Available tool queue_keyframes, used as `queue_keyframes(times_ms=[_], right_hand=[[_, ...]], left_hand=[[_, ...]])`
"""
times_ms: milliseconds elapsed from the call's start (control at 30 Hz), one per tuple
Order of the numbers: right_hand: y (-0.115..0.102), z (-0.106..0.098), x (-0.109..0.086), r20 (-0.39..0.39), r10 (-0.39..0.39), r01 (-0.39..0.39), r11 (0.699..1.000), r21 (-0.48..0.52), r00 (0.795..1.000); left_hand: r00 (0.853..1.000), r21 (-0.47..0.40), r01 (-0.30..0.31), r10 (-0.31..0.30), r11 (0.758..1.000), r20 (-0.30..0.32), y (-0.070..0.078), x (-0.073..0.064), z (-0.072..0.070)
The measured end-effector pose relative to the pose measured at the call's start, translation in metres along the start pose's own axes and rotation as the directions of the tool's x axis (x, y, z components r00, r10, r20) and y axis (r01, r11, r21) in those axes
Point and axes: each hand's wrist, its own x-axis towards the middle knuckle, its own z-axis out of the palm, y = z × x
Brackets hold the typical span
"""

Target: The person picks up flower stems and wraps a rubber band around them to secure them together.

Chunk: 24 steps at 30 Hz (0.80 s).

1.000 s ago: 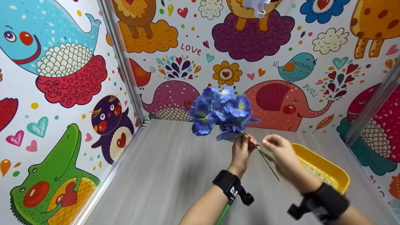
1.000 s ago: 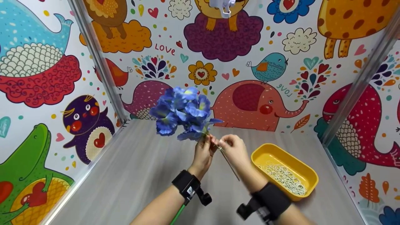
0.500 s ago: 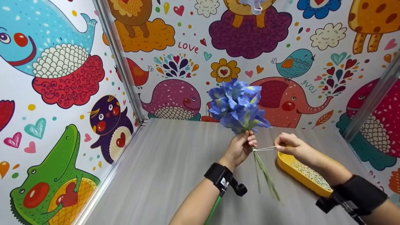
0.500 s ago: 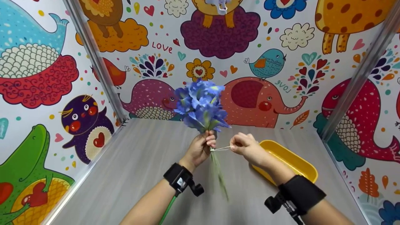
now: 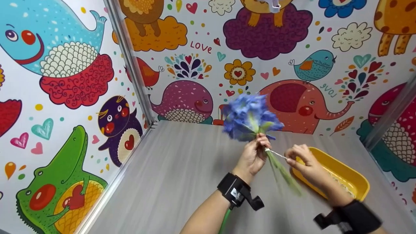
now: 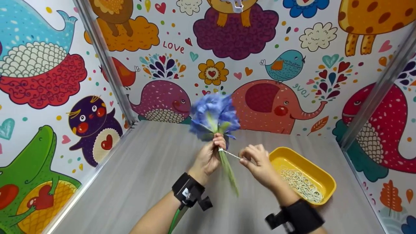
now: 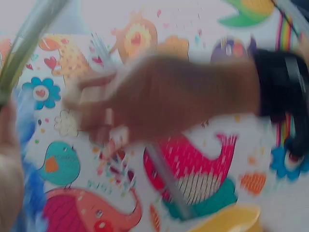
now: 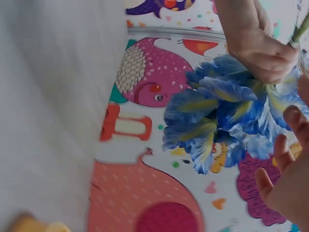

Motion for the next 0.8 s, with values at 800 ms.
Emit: queue_keyframes(times_ms=[800], right_hand=[[-0.029, 0.048, -0.018, -0.074, 0.516, -0.149, 0.376, 0.914, 0.853]], left_hand=[[0.825, 0.292, -0.431, 0.504, 0.854, -0.255, -0.015, 0.012, 0.013]])
